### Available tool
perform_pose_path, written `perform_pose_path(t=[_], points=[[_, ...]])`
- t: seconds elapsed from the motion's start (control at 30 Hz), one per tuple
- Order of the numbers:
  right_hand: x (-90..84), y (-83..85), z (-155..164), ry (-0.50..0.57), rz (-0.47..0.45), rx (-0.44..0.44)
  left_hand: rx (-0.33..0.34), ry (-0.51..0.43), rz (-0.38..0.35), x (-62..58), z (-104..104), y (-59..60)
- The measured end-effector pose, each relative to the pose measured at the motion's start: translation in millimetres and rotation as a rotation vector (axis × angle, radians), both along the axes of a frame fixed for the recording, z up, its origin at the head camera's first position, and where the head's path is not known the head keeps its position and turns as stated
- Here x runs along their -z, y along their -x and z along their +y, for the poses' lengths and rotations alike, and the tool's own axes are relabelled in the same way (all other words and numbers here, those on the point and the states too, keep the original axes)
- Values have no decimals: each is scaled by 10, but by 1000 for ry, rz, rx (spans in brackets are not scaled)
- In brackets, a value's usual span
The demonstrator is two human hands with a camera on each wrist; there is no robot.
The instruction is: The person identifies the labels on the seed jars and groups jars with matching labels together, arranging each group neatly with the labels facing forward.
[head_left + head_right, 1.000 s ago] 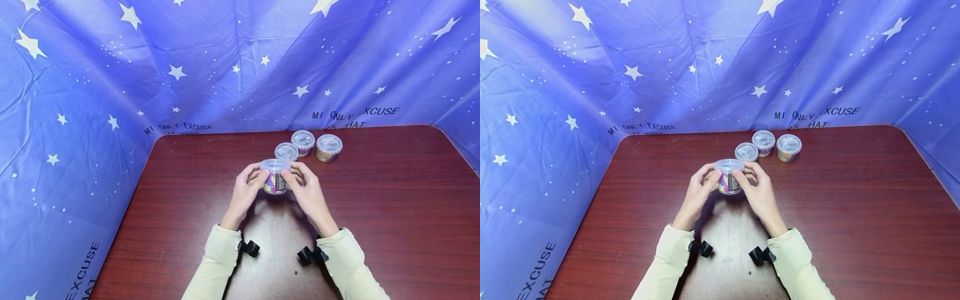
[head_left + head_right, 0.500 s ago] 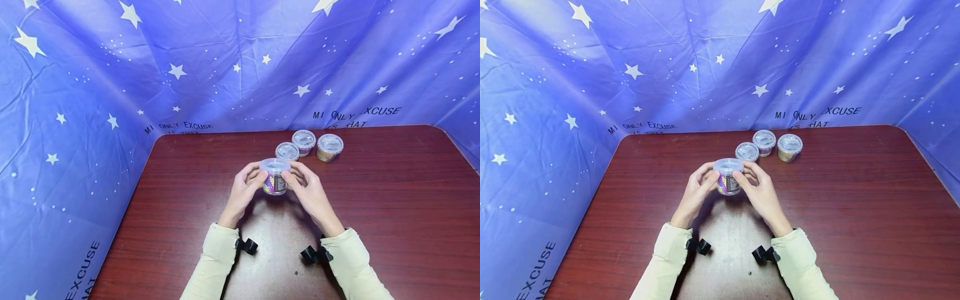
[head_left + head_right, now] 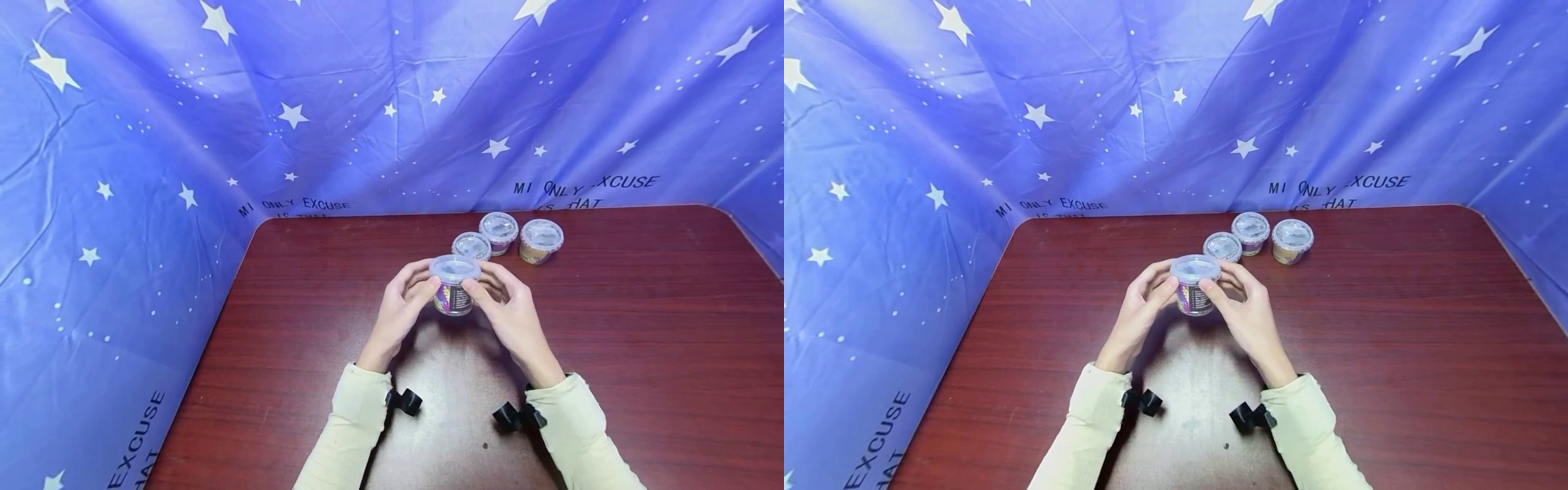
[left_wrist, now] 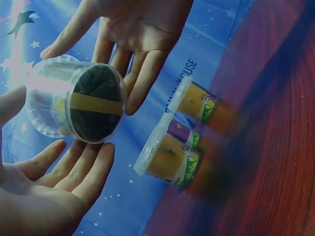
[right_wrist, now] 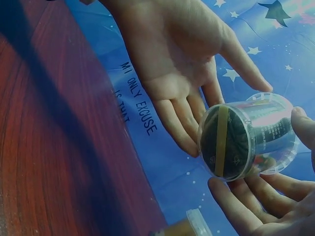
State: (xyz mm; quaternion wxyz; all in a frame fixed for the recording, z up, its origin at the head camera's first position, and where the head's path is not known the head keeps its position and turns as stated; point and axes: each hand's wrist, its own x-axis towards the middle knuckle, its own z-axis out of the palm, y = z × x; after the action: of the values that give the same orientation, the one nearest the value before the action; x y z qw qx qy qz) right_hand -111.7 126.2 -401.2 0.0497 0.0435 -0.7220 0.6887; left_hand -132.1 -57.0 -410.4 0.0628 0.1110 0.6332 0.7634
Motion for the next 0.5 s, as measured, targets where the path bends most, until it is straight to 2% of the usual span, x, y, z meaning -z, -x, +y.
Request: perform_pose_path(t=[0.23,0.5], points=[[33,13,-7,-16,39,50,-27,37,56,8,40,8],[17,3,-25,-30,-1,39,-59,50,49,23,41,3]])
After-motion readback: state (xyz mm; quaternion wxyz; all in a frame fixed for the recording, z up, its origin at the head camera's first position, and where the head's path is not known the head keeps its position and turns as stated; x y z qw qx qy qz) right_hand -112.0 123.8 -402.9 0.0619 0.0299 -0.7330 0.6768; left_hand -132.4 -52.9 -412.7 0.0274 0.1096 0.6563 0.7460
